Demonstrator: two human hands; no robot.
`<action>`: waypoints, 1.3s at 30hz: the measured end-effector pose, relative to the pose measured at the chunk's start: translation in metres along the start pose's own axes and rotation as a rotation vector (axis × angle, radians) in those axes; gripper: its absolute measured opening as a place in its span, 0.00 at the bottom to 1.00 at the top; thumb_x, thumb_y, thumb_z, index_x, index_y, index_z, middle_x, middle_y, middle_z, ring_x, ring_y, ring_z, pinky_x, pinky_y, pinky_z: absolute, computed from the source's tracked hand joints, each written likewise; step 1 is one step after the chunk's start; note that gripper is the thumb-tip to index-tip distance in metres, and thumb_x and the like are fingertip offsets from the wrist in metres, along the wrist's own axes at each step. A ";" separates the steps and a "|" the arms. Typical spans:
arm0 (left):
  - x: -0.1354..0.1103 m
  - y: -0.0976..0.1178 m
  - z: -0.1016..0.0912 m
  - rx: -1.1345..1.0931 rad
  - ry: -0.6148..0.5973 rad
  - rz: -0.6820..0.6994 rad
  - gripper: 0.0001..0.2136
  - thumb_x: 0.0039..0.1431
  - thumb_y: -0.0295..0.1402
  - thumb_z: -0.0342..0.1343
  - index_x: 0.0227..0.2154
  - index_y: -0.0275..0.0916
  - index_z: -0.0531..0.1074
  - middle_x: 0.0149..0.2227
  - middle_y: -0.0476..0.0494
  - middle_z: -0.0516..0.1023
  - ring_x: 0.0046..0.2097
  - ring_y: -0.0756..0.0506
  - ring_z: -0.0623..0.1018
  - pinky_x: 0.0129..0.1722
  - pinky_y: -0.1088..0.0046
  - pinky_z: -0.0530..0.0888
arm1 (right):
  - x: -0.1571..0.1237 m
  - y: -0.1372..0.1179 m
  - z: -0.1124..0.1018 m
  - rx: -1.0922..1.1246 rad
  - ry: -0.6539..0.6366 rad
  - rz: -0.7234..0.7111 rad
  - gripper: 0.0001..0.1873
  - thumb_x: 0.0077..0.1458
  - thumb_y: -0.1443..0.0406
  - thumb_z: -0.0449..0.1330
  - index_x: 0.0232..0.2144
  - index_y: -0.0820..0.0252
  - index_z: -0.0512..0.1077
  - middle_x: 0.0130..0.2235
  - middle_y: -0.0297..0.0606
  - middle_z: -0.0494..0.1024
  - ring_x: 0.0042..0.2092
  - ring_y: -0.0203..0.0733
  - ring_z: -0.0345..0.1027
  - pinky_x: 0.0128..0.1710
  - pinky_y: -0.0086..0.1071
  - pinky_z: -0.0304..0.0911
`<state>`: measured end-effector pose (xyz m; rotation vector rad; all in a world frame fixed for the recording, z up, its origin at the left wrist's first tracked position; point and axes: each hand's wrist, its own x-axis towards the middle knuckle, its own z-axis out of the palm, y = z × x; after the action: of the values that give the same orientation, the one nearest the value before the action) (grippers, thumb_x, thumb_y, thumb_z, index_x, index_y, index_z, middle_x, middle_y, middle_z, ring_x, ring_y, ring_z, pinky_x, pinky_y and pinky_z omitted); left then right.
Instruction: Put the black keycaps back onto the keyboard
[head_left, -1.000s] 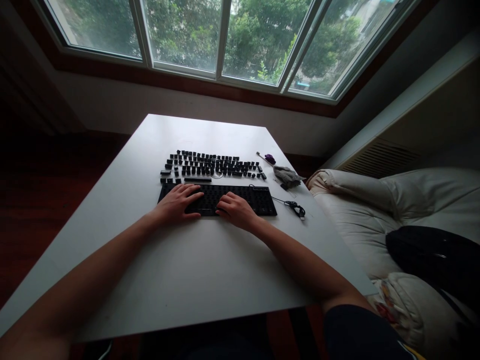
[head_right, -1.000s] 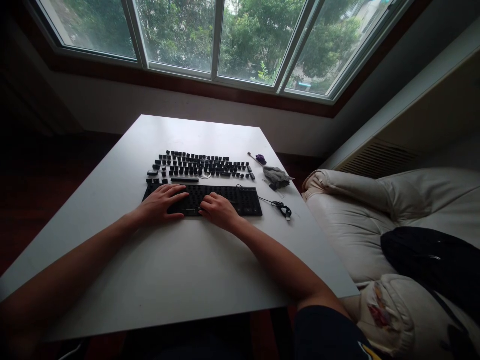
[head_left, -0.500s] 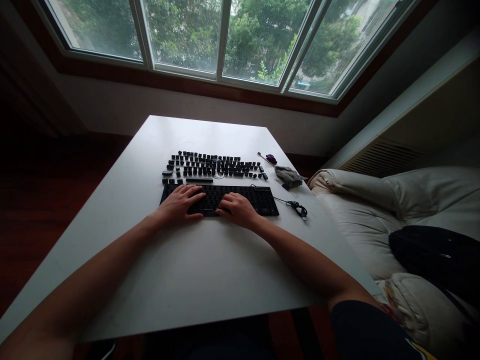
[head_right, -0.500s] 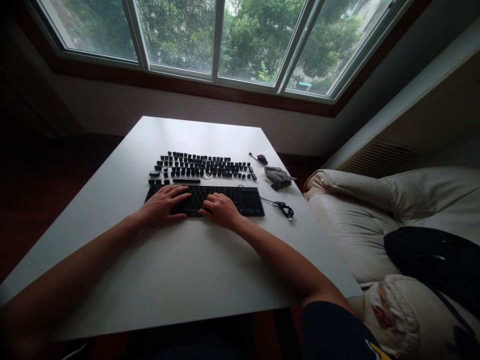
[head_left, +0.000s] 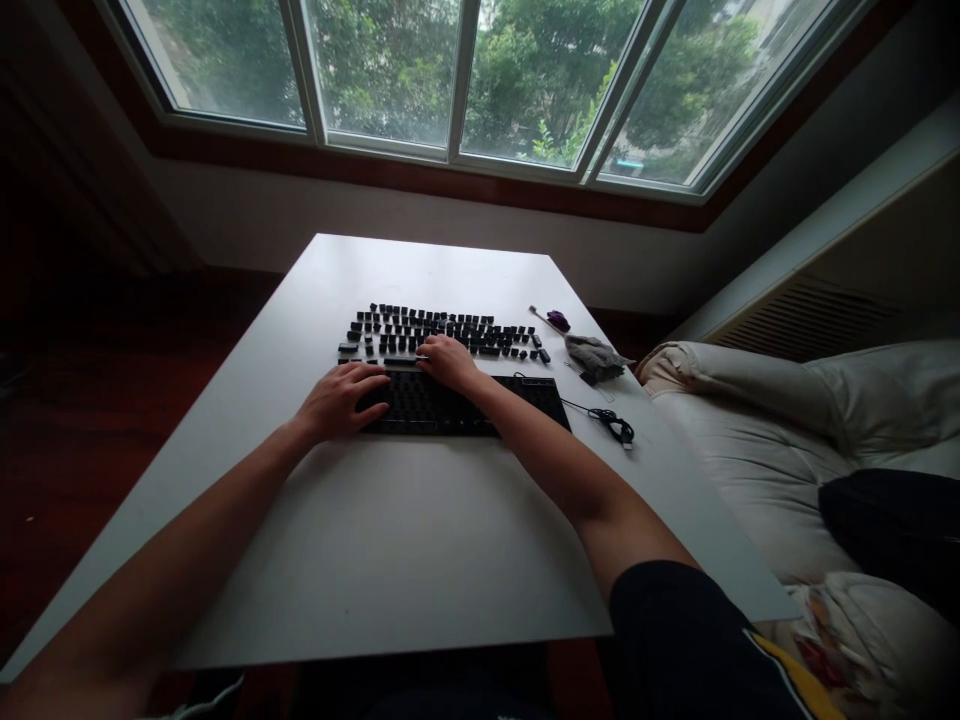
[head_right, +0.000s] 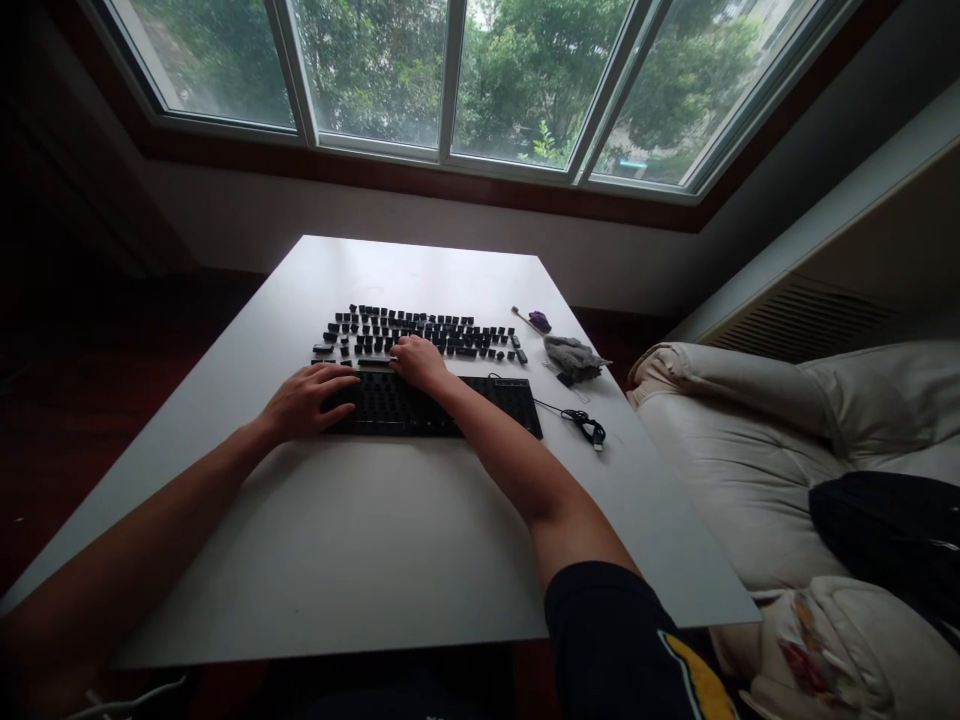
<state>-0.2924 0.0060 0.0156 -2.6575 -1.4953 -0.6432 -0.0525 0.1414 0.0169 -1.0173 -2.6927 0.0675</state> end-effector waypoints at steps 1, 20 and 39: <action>-0.001 -0.003 -0.002 0.005 0.002 -0.010 0.22 0.66 0.47 0.53 0.58 0.46 0.73 0.62 0.41 0.72 0.61 0.35 0.71 0.61 0.51 0.68 | 0.003 0.001 0.003 -0.014 -0.010 0.002 0.10 0.63 0.63 0.62 0.44 0.59 0.80 0.45 0.45 0.78 0.47 0.47 0.68 0.46 0.37 0.62; -0.006 0.000 -0.003 -0.063 0.127 -0.175 0.15 0.66 0.39 0.51 0.51 0.44 0.76 0.54 0.42 0.77 0.56 0.37 0.74 0.58 0.52 0.70 | -0.072 -0.029 -0.020 0.533 0.140 0.071 0.10 0.64 0.63 0.61 0.43 0.57 0.80 0.40 0.39 0.80 0.41 0.42 0.72 0.43 0.35 0.64; -0.016 0.016 -0.011 -0.175 -0.001 -0.009 0.12 0.65 0.37 0.53 0.45 0.43 0.78 0.43 0.43 0.79 0.46 0.41 0.76 0.50 0.60 0.73 | -0.102 -0.052 0.002 0.373 0.114 -0.198 0.08 0.62 0.63 0.62 0.44 0.56 0.78 0.41 0.42 0.77 0.44 0.45 0.68 0.46 0.38 0.65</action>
<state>-0.2903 -0.0177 0.0224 -2.7786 -1.5190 -0.8090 -0.0132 0.0358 -0.0006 -0.6216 -2.5297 0.4408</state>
